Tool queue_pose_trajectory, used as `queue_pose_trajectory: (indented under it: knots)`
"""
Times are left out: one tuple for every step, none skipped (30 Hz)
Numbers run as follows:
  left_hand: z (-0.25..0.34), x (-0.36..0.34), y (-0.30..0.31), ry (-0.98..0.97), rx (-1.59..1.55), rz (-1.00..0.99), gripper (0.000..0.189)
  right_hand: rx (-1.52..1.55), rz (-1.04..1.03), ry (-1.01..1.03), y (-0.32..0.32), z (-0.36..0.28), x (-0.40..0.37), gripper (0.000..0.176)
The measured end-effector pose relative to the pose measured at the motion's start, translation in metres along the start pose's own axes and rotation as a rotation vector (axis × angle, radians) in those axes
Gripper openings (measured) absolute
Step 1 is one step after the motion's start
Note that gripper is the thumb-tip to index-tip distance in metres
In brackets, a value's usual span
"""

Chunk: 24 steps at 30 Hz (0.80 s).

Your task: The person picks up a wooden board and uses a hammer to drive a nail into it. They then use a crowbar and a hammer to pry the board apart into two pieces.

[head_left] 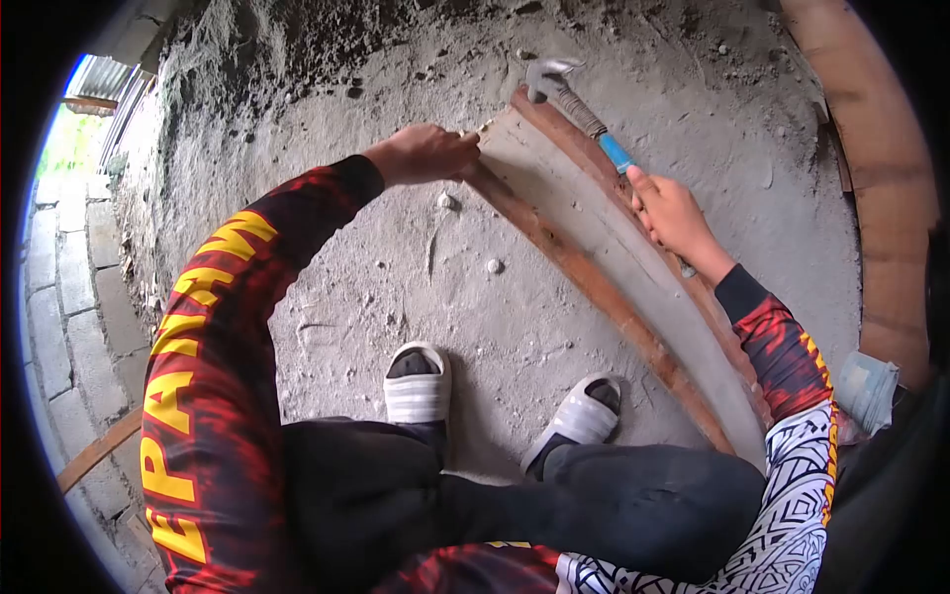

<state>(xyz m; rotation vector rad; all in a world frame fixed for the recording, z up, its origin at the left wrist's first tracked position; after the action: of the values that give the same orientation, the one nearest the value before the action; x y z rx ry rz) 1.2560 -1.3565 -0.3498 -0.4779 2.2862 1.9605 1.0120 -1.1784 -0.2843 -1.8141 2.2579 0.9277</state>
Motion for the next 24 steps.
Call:
queue_pose_trajectory:
  knots:
    - [-0.005, 0.003, 0.0, 0.004, 0.006, 0.006, 0.041, -0.003, 0.004, 0.008, 0.006, -0.015, -0.001, 0.059]
    - [-0.002, 0.002, 0.0, -0.063, 0.053, 0.087, 0.042, 0.132, 0.008, 0.03, 0.009, -0.026, -0.005, 0.059]
    - [0.004, -0.002, 0.003, -0.127, 0.094, 0.163, 0.043, 0.267, 0.006, 0.048, 0.01, -0.033, -0.007, 0.059]
    - [0.006, -0.004, 0.005, -0.123, 0.12, 0.116, 0.044, 0.386, -0.009, 0.125, 0.01, -0.041, -0.01, 0.059]
    - [0.005, -0.003, 0.001, -0.12, 0.119, 0.112, 0.044, 0.388, -0.014, 0.125, 0.005, -0.037, -0.012, 0.059]
    - [0.005, -0.002, -0.005, -0.137, 0.105, 0.123, 0.044, 0.453, -0.035, 0.208, -0.002, -0.034, -0.017, 0.06]
    - [0.003, -0.001, -0.007, -0.158, 0.092, 0.136, 0.043, 0.518, -0.051, 0.292, -0.01, -0.026, -0.02, 0.06]
    - [0.003, -0.003, -0.004, -0.157, 0.096, 0.137, 0.043, 0.427, -0.095, 0.222, -0.019, 0.006, -0.015, 0.062]
    - [0.004, -0.005, -0.002, -0.139, 0.092, 0.09, 0.043, 0.426, -0.093, 0.228, -0.025, 0.033, -0.01, 0.062]
    - [0.003, -0.005, 0.0, -0.121, 0.088, 0.047, 0.042, 0.12, -0.117, 0.185, -0.033, 0.06, -0.005, 0.062]
    - [0.003, -0.005, 0.002, -0.118, 0.088, 0.05, 0.042, -0.183, -0.143, 0.134, -0.039, 0.075, -0.002, 0.062]
    - [0.0, -0.005, 0.005, -0.106, 0.107, 0.063, 0.043, -0.184, -0.14, 0.138, -0.036, 0.064, 0.0, 0.062]
    - [0.002, -0.01, 0.001, -0.089, 0.113, 0.067, 0.043, -0.131, -0.155, 0.028, -0.033, 0.05, -0.001, 0.062]
    - [-0.002, -0.01, -0.011, -0.129, 0.083, 0.153, 0.046, -0.08, -0.183, -0.098, -0.037, 0.048, -0.008, 0.062]
    - [-0.003, -0.006, -0.019, -0.049, -0.04, 0.001, 0.044, -0.086, -0.191, -0.109, -0.038, 0.047, -0.015, 0.062]
    - [-0.005, -0.006, -0.013, -0.097, 0.002, 0.14, 0.042, -0.024, -0.172, -0.157, -0.034, 0.043, -0.014, 0.061]
    - [-0.001, -0.013, -0.007, -0.144, 0.034, 0.27, 0.04, 0.037, -0.164, -0.214, -0.033, 0.042, -0.015, 0.06]
    - [-0.002, -0.01, -0.006, -0.15, 0.02, 0.214, 0.038, 0.117, -0.156, -0.219, -0.033, 0.044, -0.014, 0.058]
    - [-0.004, -0.011, -0.008, -0.161, 0.064, 0.194, 0.039, 0.109, -0.18, -0.222, -0.036, 0.044, -0.014, 0.058]
    - [-0.003, -0.013, -0.007, -0.164, 0.047, 0.21, 0.039, 0.198, -0.167, -0.243, -0.037, 0.045, -0.014, 0.056]
    - [-0.004, -0.014, -0.007, -0.169, 0.037, 0.228, 0.039, 0.288, -0.15, -0.259, -0.038, 0.045, -0.013, 0.055]
    - [-0.003, -0.013, -0.007, -0.178, 0.045, 0.208, 0.044, 0.291, -0.132, -0.251, -0.036, 0.047, -0.012, 0.053]
    - [0.0, -0.014, -0.008, -0.165, 0.037, 0.201, 0.044, 0.285, -0.148, -0.253, -0.036, 0.05, -0.012, 0.053]
    - [0.003, -0.013, -0.007, -0.176, 0.059, 0.217, 0.046, 0.283, -0.151, -0.244, -0.035, 0.05, -0.012, 0.052]
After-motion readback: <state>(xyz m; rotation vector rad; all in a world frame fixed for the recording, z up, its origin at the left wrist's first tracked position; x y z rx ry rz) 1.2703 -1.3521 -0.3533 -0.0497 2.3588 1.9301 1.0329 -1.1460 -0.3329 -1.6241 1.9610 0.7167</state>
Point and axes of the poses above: each hand's wrist, its own x-axis towards the middle knuckle, its own y-axis out of the back of the hand, z = x × y, the point moved 6 cm from there along x, towards the middle knuckle, and after that the axes turned 14 degrees about x, right-handed, at the moved point
